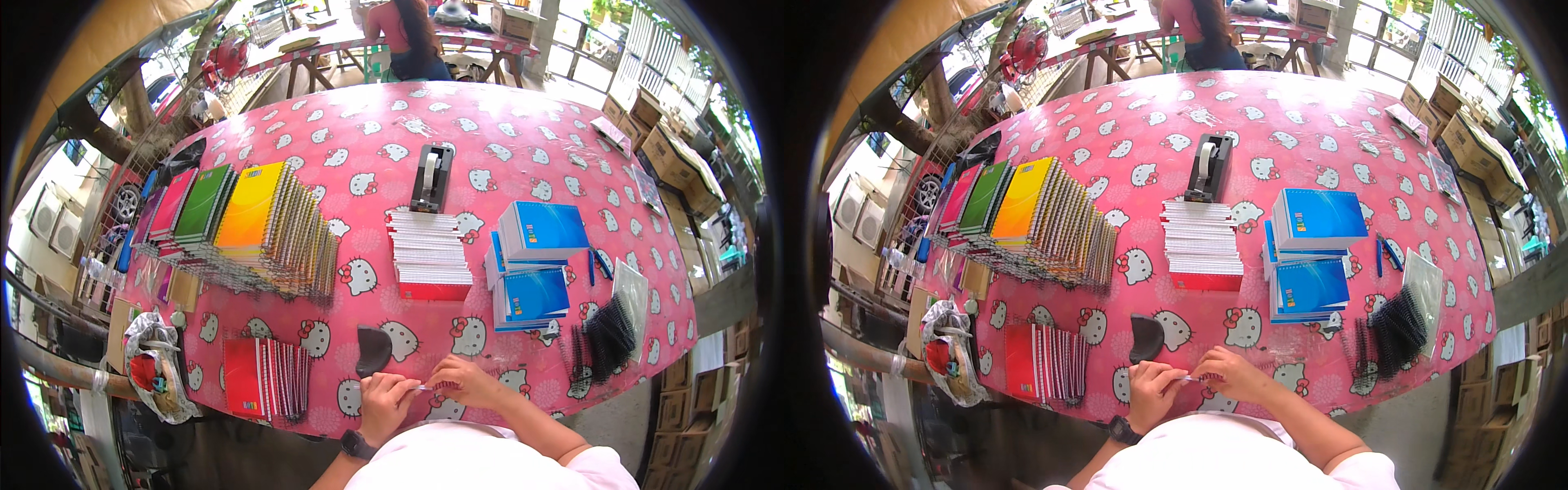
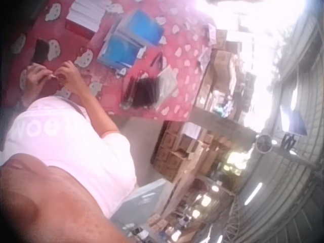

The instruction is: The person repeatedly picks up a notebook cover and a stack of paper, inserts the paper into the cover, and places the assembled notebook onto a growing stack. The process is repeated multiple times at a table covered with a pink Hello Kitty tablecloth.

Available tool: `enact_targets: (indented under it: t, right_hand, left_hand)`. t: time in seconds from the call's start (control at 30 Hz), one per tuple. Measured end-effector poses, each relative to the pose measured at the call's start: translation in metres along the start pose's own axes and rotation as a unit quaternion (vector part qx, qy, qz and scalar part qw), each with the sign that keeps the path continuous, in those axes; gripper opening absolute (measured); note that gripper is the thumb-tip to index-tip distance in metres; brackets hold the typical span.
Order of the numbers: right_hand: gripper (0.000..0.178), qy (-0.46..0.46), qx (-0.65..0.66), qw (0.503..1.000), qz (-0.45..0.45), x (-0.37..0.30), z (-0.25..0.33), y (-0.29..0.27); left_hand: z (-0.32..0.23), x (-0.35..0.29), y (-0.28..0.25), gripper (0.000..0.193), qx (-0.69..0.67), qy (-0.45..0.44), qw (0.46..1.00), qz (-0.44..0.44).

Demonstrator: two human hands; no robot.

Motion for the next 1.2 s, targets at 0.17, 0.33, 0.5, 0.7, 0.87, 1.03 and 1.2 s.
enact_targets:
  t: [0.17, 0.33, 0.5, 0.7, 0.87, 1.03, 1.2]
  right_hand:
    - [0.040, 0.033, -0.008, 0.999, 0.015, -0.004, 0.007, -0.002]
    - [0.040, 0.088, 0.004, 0.996, 0.015, -0.009, 0.004, 0.001]
    - [0.036, 0.154, 0.045, 0.987, 0.027, -0.018, -0.009, 0.010]
    - [0.034, 0.198, 0.060, 0.976, 0.074, -0.010, -0.006, 0.004]
    - [0.029, 0.133, 0.083, 0.988, -0.011, 0.029, -0.038, -0.018]
    - [0.052, 0.150, -0.108, 0.983, -0.002, 0.070, -0.052, 0.018]
    - [0.040, 0.075, -0.047, 0.995, -0.050, 0.088, -0.068, 0.054]
  left_hand:
    - [-0.002, -0.002, -0.002, 0.018, 0.001, -0.006, 1.000, 0.003]
    - [-0.007, -0.006, -0.001, 0.019, 0.006, -0.004, 1.000, 0.008]
    - [-0.015, -0.008, 0.002, 0.030, 0.010, 0.022, 0.999, 0.029]
    - [-0.017, -0.014, 0.009, 0.024, -0.016, 0.059, 0.997, 0.036]
    - [-0.015, -0.015, 0.012, 0.021, 0.011, 0.074, 0.996, 0.051]
    - [-0.020, -0.014, 0.012, 0.025, 0.014, 0.112, 0.992, 0.062]
    - [-0.024, -0.015, 0.013, 0.025, 0.017, 0.127, 0.990, 0.066]
Point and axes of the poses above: each hand's wrist, its own x-axis towards the middle knuckle, its own y-axis out of the palm, z = x × y, the point moved 6 cm from there along x, towards the middle knuckle, and after that the axes turned 6 degrees about y, right-handed, at the moved point
